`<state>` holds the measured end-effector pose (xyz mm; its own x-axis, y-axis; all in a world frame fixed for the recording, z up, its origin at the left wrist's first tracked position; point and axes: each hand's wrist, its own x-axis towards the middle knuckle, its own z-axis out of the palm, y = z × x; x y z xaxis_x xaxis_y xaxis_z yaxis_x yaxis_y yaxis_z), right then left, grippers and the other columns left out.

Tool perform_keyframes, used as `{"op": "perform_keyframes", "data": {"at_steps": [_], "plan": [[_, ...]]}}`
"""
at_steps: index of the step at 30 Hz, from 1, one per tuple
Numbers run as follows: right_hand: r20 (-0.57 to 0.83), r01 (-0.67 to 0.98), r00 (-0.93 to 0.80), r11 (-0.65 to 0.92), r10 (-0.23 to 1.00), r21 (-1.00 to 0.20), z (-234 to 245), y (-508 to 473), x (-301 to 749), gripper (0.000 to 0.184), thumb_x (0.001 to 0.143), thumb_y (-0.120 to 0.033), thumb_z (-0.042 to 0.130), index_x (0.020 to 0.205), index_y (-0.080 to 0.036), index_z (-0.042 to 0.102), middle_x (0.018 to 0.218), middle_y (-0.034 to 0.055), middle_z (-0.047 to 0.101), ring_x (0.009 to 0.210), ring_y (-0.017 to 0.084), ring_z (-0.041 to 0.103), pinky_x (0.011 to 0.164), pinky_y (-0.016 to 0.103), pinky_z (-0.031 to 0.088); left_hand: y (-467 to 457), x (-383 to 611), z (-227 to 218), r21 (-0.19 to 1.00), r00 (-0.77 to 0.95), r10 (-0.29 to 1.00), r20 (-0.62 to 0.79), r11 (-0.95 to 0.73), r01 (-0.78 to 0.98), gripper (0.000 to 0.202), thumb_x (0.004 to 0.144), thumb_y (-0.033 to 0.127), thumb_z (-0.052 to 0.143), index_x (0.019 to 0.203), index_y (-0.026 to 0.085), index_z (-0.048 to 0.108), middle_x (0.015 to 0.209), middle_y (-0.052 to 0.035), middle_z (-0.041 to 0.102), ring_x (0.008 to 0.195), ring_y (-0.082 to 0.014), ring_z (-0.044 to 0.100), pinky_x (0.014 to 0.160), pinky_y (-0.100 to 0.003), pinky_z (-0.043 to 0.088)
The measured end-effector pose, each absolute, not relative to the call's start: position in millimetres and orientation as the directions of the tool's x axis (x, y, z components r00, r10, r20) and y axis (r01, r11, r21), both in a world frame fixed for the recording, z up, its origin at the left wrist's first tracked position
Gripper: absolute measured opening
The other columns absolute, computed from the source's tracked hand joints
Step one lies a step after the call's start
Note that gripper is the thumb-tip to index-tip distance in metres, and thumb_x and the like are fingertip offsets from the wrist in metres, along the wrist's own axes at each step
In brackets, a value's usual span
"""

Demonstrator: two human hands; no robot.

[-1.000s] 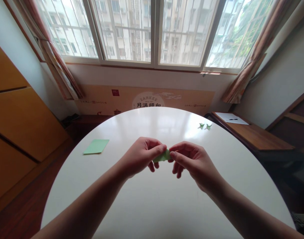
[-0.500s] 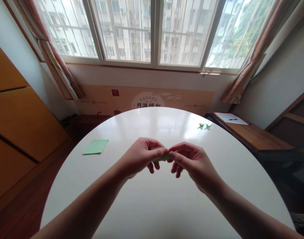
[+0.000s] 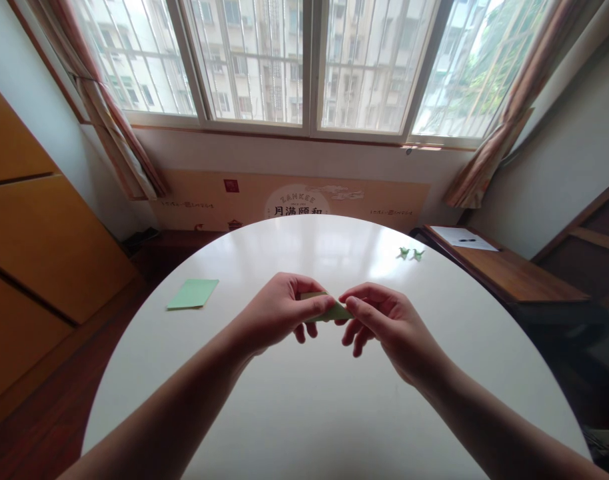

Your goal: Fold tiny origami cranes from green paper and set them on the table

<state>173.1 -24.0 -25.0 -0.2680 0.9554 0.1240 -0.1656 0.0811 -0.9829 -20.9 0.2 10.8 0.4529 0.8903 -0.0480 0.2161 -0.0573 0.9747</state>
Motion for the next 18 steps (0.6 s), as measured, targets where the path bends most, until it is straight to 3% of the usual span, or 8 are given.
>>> {"op": "perform_keyframes", "data": {"at_steps": [7, 18], "plan": [[0.127, -0.144, -0.27, 0.09, 0.954, -0.986, -25.3, -21.7, 176.1, 0.025, 0.08, -0.04, 0.077, 0.086, -0.016, 0.073, 0.077, 0.0061, 0.073, 0.056, 0.017, 0.068, 0.041, 0.024, 0.053, 0.0, -21.2, 10.2, 0.97, 0.458, 0.889, -0.019, -0.094, 0.223, 0.019, 0.081, 0.032, 0.071, 0.075, 0.013, 0.072, 0.061, -0.001, 0.064, 0.051, -0.0111, 0.059, 0.04, -0.017, 0.047], [0.226, -0.053, -0.266, 0.22, 0.937, -0.974, -27.1, -22.0, 178.1, 0.019, 0.083, -0.035, 0.075, 0.088, -0.016, 0.074, 0.074, 0.0047, 0.073, 0.056, 0.017, 0.07, 0.043, 0.025, 0.056, 0.3, -22.3, 10.5, 0.964, 0.469, 0.883, -0.027, -0.1, 0.245, 0.019, 0.082, 0.031, 0.069, 0.076, 0.014, 0.072, 0.063, -0.001, 0.063, 0.052, -0.011, 0.059, 0.04, -0.017, 0.048]]}}
